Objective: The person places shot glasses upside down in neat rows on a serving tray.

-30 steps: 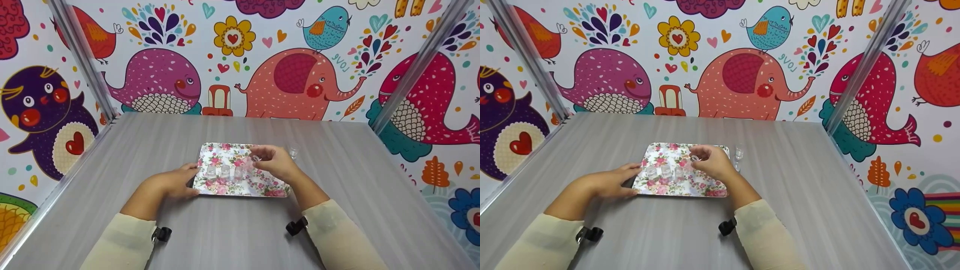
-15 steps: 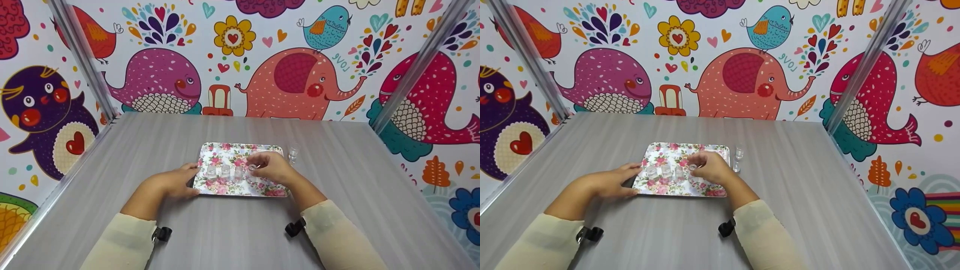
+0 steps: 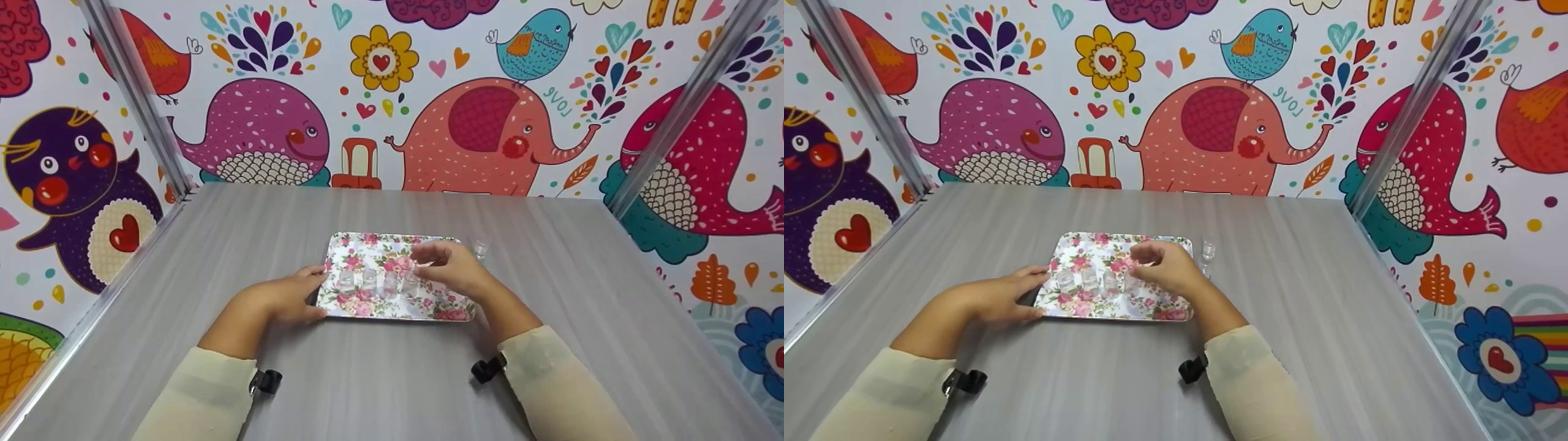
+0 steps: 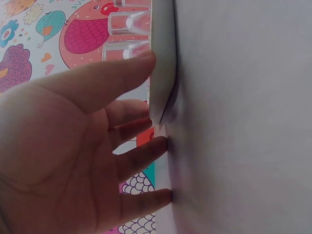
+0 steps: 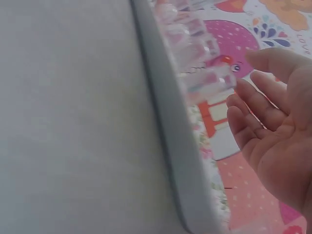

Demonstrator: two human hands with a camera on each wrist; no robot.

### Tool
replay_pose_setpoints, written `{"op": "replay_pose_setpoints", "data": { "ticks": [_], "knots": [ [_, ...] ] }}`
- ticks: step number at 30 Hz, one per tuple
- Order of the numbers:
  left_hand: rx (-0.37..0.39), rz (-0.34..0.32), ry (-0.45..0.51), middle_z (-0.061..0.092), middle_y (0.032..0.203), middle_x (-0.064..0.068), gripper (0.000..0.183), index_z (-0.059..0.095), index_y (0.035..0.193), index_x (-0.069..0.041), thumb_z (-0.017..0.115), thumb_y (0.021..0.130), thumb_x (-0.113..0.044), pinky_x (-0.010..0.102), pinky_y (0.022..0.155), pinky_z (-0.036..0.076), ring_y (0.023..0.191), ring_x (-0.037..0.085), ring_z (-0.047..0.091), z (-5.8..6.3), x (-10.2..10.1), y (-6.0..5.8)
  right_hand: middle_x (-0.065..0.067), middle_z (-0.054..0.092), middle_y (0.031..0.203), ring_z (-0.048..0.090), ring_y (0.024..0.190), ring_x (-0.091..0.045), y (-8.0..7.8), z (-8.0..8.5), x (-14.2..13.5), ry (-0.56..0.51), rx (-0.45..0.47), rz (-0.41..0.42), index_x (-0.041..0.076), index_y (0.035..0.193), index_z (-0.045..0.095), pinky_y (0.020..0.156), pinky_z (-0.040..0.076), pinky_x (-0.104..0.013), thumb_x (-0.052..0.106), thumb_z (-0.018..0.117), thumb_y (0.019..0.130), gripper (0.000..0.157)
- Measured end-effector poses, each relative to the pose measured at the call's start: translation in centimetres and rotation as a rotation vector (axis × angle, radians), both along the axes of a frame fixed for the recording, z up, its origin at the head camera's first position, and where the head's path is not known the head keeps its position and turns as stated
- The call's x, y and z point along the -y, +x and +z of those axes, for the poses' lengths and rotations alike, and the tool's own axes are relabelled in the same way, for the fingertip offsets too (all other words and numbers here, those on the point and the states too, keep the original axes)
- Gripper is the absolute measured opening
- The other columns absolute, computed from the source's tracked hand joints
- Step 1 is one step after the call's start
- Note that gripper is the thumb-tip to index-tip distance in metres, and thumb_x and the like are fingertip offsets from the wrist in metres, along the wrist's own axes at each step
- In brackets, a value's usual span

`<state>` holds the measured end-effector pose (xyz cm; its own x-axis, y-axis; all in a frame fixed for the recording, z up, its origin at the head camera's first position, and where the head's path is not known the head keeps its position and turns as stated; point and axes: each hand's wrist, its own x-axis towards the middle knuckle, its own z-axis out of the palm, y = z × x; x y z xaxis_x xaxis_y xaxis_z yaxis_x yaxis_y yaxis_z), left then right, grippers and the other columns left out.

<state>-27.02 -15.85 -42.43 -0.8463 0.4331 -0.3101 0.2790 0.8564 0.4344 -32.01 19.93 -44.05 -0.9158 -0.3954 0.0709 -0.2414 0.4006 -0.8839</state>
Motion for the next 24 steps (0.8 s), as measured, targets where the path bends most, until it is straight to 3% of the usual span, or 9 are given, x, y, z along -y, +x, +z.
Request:
{"op": "replay_pose_setpoints", "data": {
  "ticks": [5,12,18,24],
  "knots": [
    [0.009,0.014,0.006,0.021,0.179,0.012,0.080,0.032,0.169,-0.009,0.070,0.103,-0.035,0.062,0.131,0.029,0.162,0.045,0.029,-0.1,0.1,0.1,-0.012,0.073,0.138,0.071,0.122,-0.026,0.0,1.4,-2.2,-0.009,0.021,-0.104,0.017,0.134,0.074,0.097,0.064,-0.036,0.025,0.083,0.094,0.041],
    [0.013,0.026,0.007,0.020,0.179,0.011,0.080,0.032,0.169,-0.010,0.070,0.103,-0.034,0.062,0.131,0.028,0.163,0.044,0.028,-0.2,0.1,0.1,-0.011,0.071,0.140,0.069,0.122,-0.026,-0.1,1.6,-5.8,0.024,0.042,-0.191,0.017,0.136,0.072,0.099,0.062,-0.037,0.037,0.085,0.093,0.049],
    [0.012,0.010,0.015,0.021,0.179,0.013,0.081,0.032,0.169,-0.008,0.071,0.103,-0.033,0.063,0.131,0.028,0.163,0.046,0.027,0.0,0.0,0.1,-0.015,0.070,0.140,0.069,0.121,-0.027,0.1,1.5,-9.1,0.010,0.033,-0.242,0.013,0.137,0.070,0.095,0.060,-0.026,0.030,0.082,0.095,0.047],
    [0.019,0.000,0.010,0.022,0.178,0.013,0.082,0.031,0.169,-0.007,0.071,0.103,-0.033,0.062,0.131,0.029,0.163,0.045,0.028,-0.1,0.1,-0.1,-0.023,0.067,0.142,0.069,0.117,-0.024,0.1,1.5,-10.7,-0.037,0.022,-0.268,0.009,0.137,0.070,0.092,0.060,-0.019,0.024,0.082,0.096,0.045]
  ]
}}
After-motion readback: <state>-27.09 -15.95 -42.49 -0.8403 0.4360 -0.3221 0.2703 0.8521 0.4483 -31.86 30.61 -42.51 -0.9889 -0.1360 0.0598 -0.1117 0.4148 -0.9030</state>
